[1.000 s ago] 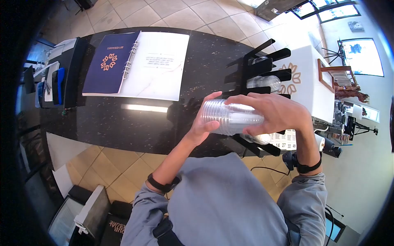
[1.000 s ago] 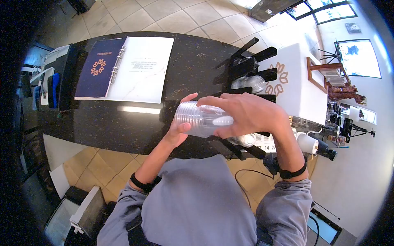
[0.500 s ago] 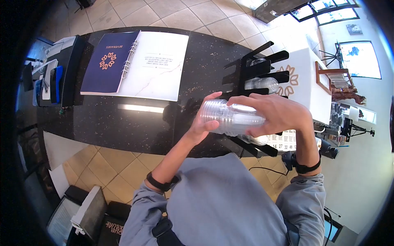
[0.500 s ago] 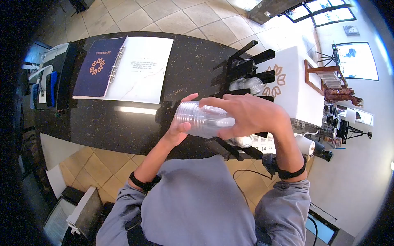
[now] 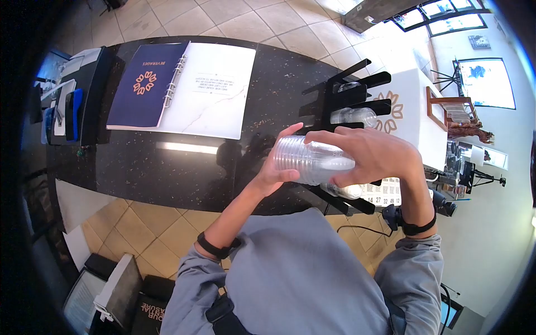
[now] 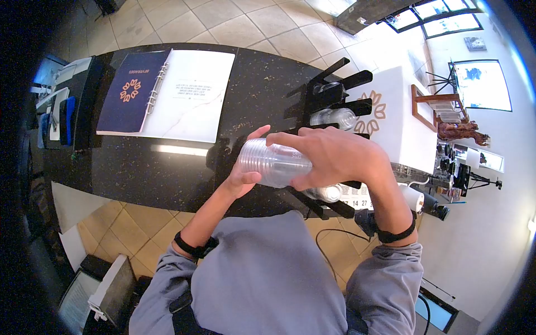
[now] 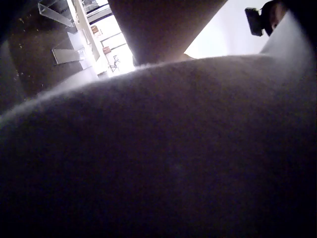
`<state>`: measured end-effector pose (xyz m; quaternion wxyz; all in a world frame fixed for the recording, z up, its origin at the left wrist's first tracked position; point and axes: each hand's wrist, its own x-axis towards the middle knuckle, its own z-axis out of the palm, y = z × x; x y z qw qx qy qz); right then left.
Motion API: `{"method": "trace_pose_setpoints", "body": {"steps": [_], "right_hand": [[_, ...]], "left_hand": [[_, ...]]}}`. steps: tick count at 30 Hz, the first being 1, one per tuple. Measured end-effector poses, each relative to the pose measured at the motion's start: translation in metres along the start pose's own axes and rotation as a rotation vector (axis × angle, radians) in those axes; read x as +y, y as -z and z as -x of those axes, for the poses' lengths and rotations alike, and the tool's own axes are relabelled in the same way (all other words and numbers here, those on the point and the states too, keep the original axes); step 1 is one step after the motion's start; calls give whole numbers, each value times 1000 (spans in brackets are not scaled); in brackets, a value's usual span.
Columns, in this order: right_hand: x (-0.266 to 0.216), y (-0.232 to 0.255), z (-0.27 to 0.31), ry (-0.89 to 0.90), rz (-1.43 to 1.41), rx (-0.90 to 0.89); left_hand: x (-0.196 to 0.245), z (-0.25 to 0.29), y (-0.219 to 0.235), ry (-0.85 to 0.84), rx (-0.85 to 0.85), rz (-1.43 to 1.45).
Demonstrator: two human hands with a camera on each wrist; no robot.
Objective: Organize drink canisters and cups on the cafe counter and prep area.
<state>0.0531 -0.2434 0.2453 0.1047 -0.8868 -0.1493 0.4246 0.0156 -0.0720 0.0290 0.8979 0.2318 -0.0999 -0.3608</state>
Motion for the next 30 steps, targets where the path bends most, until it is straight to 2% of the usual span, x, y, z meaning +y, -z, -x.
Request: {"method": "trace_pose_setpoints", "body": {"steps": [4,6,11,13,15,16,17,18,19,20,23,26,30], "right_hand": [[-1,4,5,-16,-3,-9],[-3,9,12,-3,5,55],[9,39,54,38,-72,165],[20,60,75,-141,-184,208],[51,70,85,-380,-102,293],[66,68,73,-278,6,422],[78,77,66,-517,-86,310],[98,75,49,-583,-93,316],[134,69,35,-527,33,356],[157,65,19,-577,101,372],[203,58,-15,-639,106,341],[226,50,-41,-646,114,270],[218,50,-67,-636,58,131]], "left_hand": [[1,1,2,17,-1,51],[2,2,5,51,17,151],[1,6,25,47,28,195],[4,9,31,45,36,203],[6,13,37,24,57,206],[8,15,39,27,56,204],[10,17,40,32,70,202],[11,19,41,37,82,200],[12,20,41,39,76,197],[13,21,42,33,84,186],[18,26,43,22,94,154],[25,30,43,15,106,122],[28,37,44,16,132,112]]}}
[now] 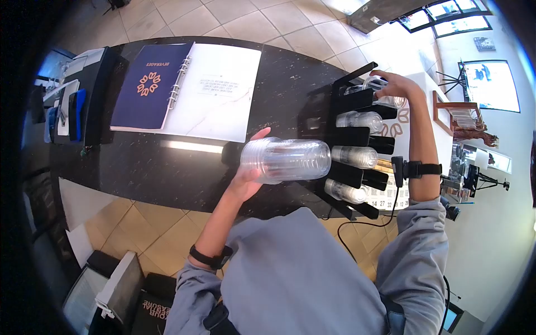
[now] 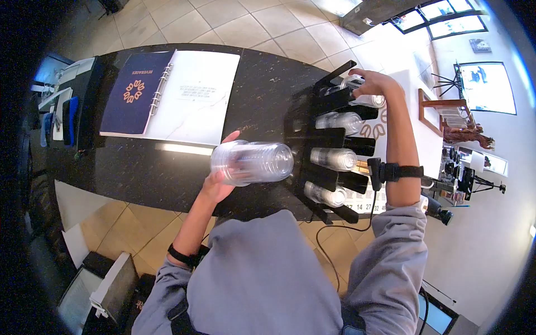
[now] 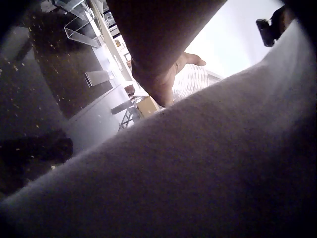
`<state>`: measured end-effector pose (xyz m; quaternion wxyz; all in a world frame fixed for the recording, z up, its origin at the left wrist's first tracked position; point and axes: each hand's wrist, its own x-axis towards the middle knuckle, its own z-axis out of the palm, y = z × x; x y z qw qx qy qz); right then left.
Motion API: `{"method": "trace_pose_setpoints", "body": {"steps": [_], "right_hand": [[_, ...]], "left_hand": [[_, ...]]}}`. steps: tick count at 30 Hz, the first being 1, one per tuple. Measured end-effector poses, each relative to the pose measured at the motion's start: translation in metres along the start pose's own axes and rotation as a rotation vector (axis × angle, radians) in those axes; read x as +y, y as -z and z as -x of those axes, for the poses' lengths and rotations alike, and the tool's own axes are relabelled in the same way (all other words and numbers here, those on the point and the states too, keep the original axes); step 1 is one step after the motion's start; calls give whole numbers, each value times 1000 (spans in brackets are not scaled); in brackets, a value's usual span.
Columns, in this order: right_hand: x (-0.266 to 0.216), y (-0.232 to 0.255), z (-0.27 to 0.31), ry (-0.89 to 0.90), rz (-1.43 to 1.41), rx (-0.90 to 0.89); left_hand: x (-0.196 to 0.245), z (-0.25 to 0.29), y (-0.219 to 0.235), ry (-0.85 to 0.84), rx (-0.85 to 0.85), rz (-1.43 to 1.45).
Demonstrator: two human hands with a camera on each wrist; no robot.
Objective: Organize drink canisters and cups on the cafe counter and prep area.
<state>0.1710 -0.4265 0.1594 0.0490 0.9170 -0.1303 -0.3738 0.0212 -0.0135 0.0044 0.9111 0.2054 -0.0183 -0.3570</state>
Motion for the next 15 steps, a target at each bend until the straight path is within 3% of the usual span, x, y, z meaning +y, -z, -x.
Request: {"method": "trace_pose_setpoints", "body": {"steps": [5,8,11,13,15], "right_hand": [[-9,-6,-15,-73,-65,-114],[-6,-12,-14,-189,-177,-32],[8,-14,6,16,2,325],[-23,-8,59,53,-85,432],[-61,-7,112,326,-290,345]], "left_hand": [[0,-2,1,-10,3,-21],[3,-4,-7,-8,-1,-40],[0,-10,-10,-14,-12,-71],[-3,-14,-14,-19,-20,-87],[-4,-19,-21,-6,-40,-123]]}}
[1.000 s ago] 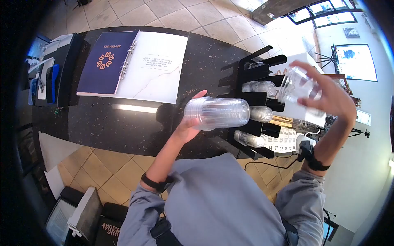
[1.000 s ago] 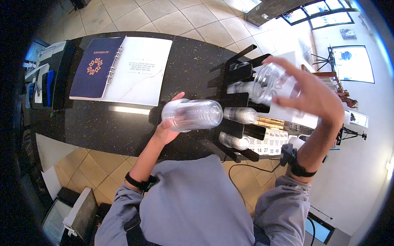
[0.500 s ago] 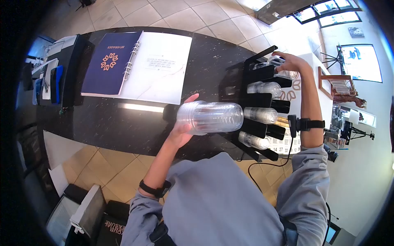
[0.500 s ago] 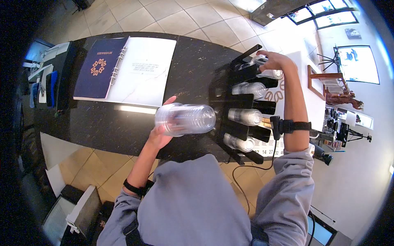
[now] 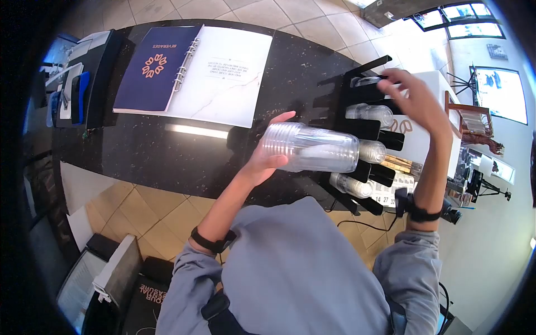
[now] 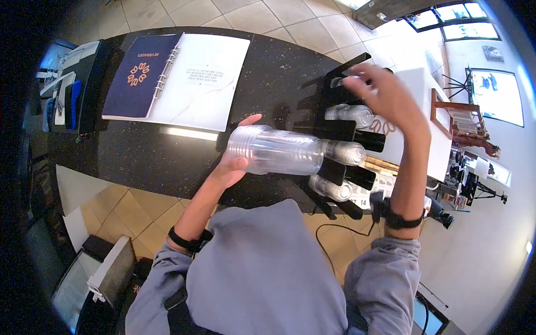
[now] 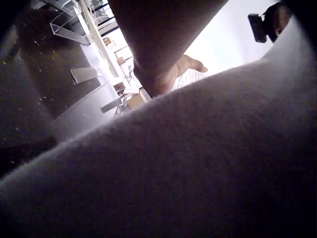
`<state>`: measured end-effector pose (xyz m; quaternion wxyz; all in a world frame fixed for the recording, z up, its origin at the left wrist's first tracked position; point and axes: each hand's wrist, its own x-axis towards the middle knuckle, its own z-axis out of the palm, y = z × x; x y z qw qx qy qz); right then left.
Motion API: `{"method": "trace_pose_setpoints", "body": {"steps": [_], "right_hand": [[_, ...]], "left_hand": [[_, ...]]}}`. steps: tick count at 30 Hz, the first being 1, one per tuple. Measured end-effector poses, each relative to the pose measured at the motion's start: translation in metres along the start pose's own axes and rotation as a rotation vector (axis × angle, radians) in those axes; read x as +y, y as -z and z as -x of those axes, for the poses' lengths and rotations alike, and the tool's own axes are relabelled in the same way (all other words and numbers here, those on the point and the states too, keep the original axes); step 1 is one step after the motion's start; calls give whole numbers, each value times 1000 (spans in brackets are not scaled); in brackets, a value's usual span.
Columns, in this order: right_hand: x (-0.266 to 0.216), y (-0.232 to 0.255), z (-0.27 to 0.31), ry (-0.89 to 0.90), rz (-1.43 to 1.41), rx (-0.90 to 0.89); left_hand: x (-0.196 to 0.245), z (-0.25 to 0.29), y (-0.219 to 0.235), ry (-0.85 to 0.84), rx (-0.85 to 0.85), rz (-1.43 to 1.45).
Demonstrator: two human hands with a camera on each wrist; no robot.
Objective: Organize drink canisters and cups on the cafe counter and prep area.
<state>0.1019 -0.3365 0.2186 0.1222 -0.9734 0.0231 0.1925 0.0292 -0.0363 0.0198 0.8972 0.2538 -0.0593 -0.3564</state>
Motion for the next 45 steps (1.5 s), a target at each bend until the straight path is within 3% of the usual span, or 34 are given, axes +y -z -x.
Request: {"method": "trace_pose_setpoints", "body": {"steps": [2,4,7,13,23,25,26,28,30,32,34,36,40,42,43,45], "right_hand": [[-47,-14,30,201,-272,-104],[-67,-33,45,350,-302,-244],[-70,-49,54,313,-105,-392],[-70,-55,61,246,-83,-462],[-55,-36,69,233,-162,-481],[-37,-12,74,284,-284,-386],[-27,8,73,219,-293,-414],[-2,41,72,134,-113,-244],[35,62,51,-133,-27,-85],[58,69,18,-330,8,-59],[91,52,-15,-316,105,22],[115,35,-43,-284,208,-89],[100,11,-70,-329,305,-224],[106,-3,-85,-247,275,-262],[103,-5,-89,-309,282,-331],[99,-5,-85,-375,239,-303]], "left_hand": [[-3,-7,-5,16,-19,-4],[-5,-13,-11,29,-43,-4],[-6,-16,-17,30,-42,-46],[-12,-13,-16,89,-71,-145],[-19,-7,-14,77,-15,-121],[-15,-6,-6,40,29,-127],[-12,-5,-2,36,25,-125],[-7,-3,3,-34,128,-67],[-4,0,7,-41,149,-73],[-1,0,10,-55,189,-86],[1,2,6,-54,195,-90],[1,4,8,-57,207,-92],[-3,11,17,-63,195,-150],[-5,13,20,-68,209,-151],[-5,13,20,-69,213,-150],[-3,14,17,-69,218,-157]]}}
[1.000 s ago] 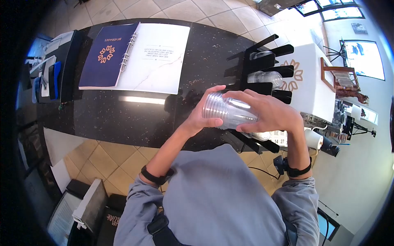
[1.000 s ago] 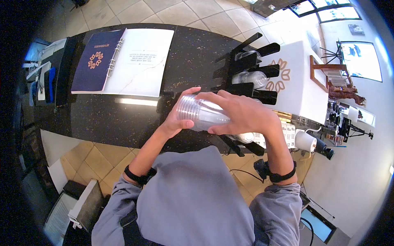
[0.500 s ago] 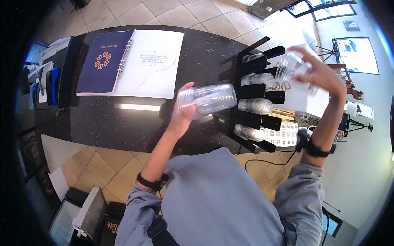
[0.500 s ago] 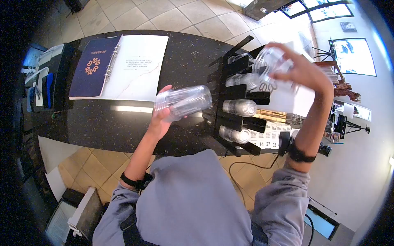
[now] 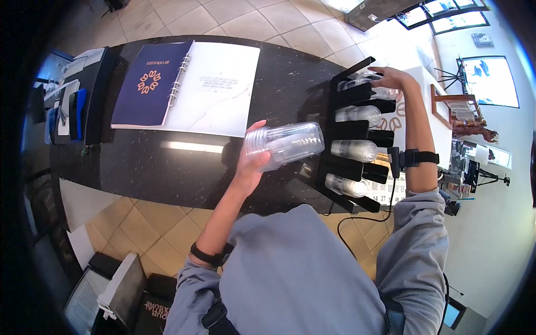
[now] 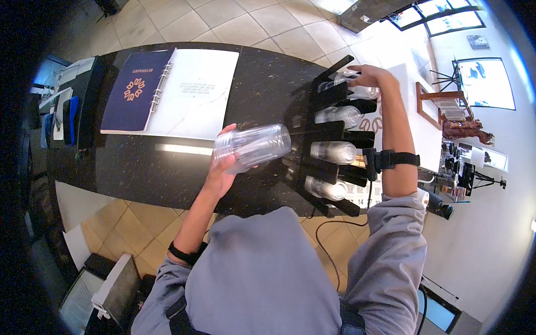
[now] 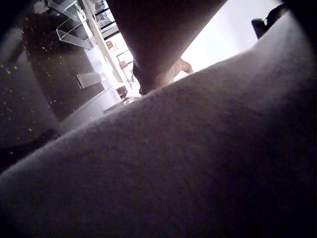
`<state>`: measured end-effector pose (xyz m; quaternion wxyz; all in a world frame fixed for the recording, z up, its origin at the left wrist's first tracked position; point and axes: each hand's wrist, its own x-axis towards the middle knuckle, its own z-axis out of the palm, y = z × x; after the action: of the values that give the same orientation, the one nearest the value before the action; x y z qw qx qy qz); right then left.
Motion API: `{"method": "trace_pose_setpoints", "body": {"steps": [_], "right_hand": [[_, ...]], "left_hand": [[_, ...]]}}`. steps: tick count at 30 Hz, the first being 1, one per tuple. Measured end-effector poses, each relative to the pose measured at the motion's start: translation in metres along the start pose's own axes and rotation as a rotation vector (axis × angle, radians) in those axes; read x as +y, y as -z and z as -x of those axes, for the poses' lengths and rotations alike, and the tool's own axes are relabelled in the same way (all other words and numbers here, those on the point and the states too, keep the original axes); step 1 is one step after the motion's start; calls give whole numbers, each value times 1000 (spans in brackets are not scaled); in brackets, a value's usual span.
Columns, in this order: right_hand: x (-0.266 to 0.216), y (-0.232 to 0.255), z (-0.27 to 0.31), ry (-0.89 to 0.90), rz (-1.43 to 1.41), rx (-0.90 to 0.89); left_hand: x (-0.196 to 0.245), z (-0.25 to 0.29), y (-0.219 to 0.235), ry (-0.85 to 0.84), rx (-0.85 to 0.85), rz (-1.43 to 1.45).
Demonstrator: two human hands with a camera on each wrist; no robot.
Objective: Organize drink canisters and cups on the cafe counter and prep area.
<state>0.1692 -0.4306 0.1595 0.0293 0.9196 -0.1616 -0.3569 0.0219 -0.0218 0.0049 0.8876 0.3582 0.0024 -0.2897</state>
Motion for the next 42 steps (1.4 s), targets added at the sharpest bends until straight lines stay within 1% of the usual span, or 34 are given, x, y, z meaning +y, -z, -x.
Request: {"method": "trace_pose_setpoints", "body": {"steps": [1,2,3,5,7,9,11,12,13,14,16,17,19,20,23,27,28,29,30,31,33,35,36,37,39,40,42], "right_hand": [[-6,-3,2,-59,-56,4],[7,-12,-4,76,48,159],[10,-10,2,76,47,159],[1,-3,29,111,1,274],[-34,-9,78,261,-226,365],[-50,-15,96,448,-236,314],[-109,-34,155,675,-433,-58],[-119,-48,157,804,-408,-63],[-118,-62,159,919,-389,-60],[-119,-64,163,915,-394,-57],[-122,-67,167,769,-303,-175],[-119,-72,167,771,-307,-175],[-117,-79,167,865,-364,-118],[-116,-76,168,777,-349,-209],[-109,-87,165,794,-334,-166],[-107,-81,170,782,-338,-201],[-101,-79,172,789,-353,-188],[-93,-76,173,800,-365,-176],[-76,-68,177,802,-443,-124],[-57,-63,177,802,-443,-124],[-29,-46,174,703,-476,108],[-27,-21,186,465,-423,105],[-10,-17,177,362,-373,193],[9,-10,156,264,-318,272],[37,4,106,115,-78,404],[38,2,91,115,-79,405],[34,0,63,135,28,310]], "left_hand": [[3,4,-1,1,12,1],[6,4,-4,3,6,41],[7,1,-8,6,-8,80],[5,-1,-6,-1,-10,22],[3,-4,-9,-1,-23,-36],[6,-7,-18,27,-104,-53],[4,-11,-29,47,-135,-55],[5,-11,-32,52,-148,-53],[5,-13,-37,62,-163,-54],[6,-13,-41,75,-177,-57],[9,-13,-44,88,-191,-62],[9,-12,-46,106,-211,-88],[8,-11,-46,126,-232,-116],[5,-10,-45,140,-246,-112],[-7,-7,-42,152,-260,-115],[-12,-7,-39,146,-237,-133],[-13,-7,-37,146,-237,-133],[-13,-8,-33,130,-200,-123],[-11,-10,-30,106,-166,-109],[-8,-9,-26,106,-166,-108],[-2,-9,-21,101,-102,-19],[-4,-9,-16,77,-107,-23],[-1,-8,-17,82,-89,-28],[0,-6,-16,86,-62,-29],[-4,-7,-13,88,-64,-50],[-8,-5,-12,97,-77,-58],[-7,-2,-14,111,-107,-88]]}}
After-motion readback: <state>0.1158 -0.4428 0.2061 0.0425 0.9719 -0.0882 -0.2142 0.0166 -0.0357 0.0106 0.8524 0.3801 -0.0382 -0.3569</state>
